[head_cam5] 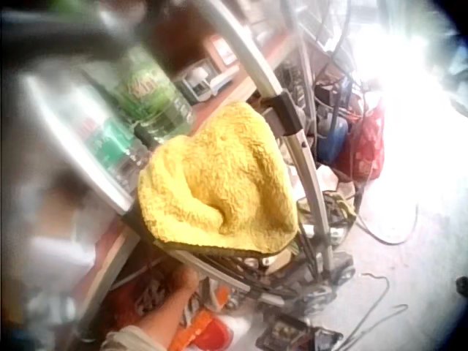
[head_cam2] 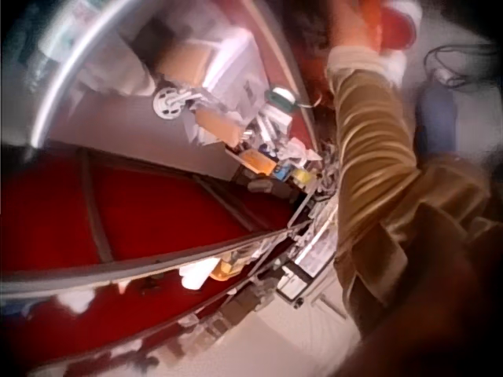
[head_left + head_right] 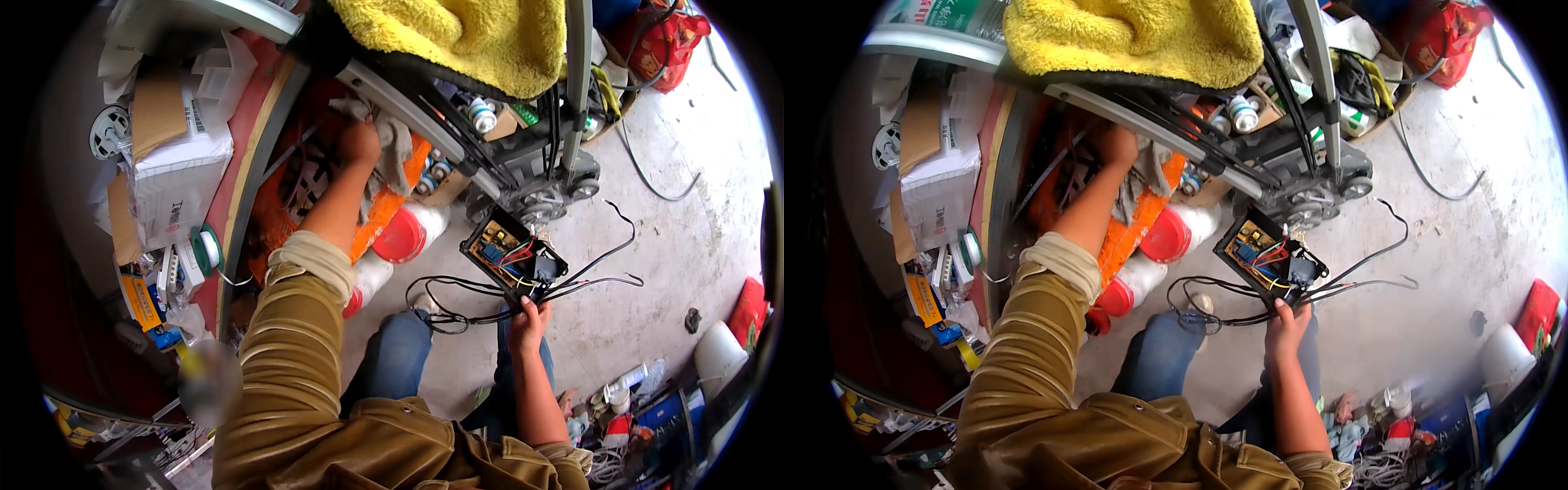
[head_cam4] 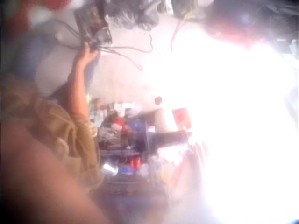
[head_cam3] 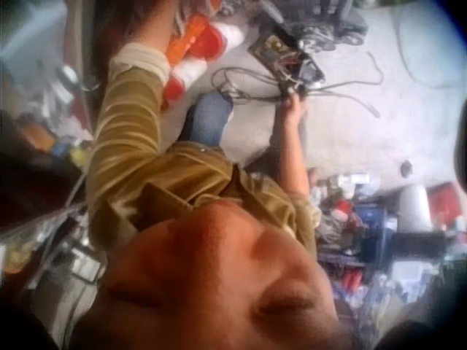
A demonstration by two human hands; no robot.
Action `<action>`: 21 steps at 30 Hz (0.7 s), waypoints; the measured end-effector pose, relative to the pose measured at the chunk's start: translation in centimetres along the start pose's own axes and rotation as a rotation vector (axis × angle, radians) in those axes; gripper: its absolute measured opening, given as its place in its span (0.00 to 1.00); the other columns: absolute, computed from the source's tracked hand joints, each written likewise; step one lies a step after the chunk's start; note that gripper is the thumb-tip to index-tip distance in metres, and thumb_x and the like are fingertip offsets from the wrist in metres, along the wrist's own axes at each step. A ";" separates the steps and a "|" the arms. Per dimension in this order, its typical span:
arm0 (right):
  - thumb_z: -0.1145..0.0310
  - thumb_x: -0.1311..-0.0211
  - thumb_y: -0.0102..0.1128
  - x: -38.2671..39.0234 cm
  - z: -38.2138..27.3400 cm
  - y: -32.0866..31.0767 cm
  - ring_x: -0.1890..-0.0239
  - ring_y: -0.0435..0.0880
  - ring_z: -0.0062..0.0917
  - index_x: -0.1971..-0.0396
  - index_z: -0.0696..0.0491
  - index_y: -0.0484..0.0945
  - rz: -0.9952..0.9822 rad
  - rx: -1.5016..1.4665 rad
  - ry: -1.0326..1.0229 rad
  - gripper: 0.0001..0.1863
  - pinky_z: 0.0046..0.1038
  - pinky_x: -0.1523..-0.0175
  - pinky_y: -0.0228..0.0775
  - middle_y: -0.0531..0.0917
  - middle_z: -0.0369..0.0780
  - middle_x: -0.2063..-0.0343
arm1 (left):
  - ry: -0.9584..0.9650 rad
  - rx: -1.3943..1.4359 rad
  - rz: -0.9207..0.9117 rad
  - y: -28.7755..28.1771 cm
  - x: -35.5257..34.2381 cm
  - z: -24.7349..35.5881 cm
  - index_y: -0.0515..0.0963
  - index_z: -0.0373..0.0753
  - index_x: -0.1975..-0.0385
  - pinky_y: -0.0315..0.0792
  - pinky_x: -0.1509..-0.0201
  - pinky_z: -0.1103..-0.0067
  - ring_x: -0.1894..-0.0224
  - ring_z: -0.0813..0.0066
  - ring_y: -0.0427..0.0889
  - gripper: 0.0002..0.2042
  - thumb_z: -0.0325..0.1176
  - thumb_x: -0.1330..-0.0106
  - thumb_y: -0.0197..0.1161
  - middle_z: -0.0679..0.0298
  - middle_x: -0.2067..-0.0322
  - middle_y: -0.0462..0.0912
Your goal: The person sits on the ground and works on the internal wiring of a black appliance, connecting wires and handling a small motor. They then stand up, walk into a cluttered workshop, and place the motor and a small black box onto a shelf.
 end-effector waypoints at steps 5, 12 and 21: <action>0.71 0.53 0.56 -1.7 -0.6 0.1 0.60 0.76 0.29 0.54 0.57 0.64 -0.054 -0.025 -0.042 0.23 0.35 0.52 0.72 0.74 0.41 0.62 | 0.101 -0.321 -0.061 2.0 -0.4 -2.4 0.78 0.35 0.75 0.73 0.61 0.63 0.66 0.48 0.80 0.23 0.46 0.33 0.40 0.45 0.73 0.79; 0.72 0.51 0.54 0.9 -4.8 -0.2 0.61 0.76 0.27 0.59 0.55 0.67 -0.043 -0.083 -0.211 0.16 0.36 0.54 0.72 0.76 0.40 0.64 | 0.169 -0.121 0.051 3.6 -2.0 -6.2 0.78 0.36 0.72 0.72 0.59 0.62 0.63 0.51 0.80 0.11 0.37 0.42 0.52 0.46 0.70 0.80; 0.73 0.50 0.53 6.4 -4.5 1.3 0.56 0.75 0.31 0.55 0.56 0.66 -0.209 -0.136 -0.492 0.19 0.39 0.50 0.69 0.74 0.42 0.60 | 0.205 0.070 0.307 3.5 -2.6 -12.7 0.74 0.40 0.61 0.67 0.52 0.62 0.54 0.48 0.74 0.14 0.39 0.45 0.56 0.47 0.61 0.77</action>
Point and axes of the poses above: each hand's wrist, its own x-axis away from the middle knuckle, its own y-axis out of the palm, z = x × y, the point moved 7 cm from there along -x, towards the middle knuckle
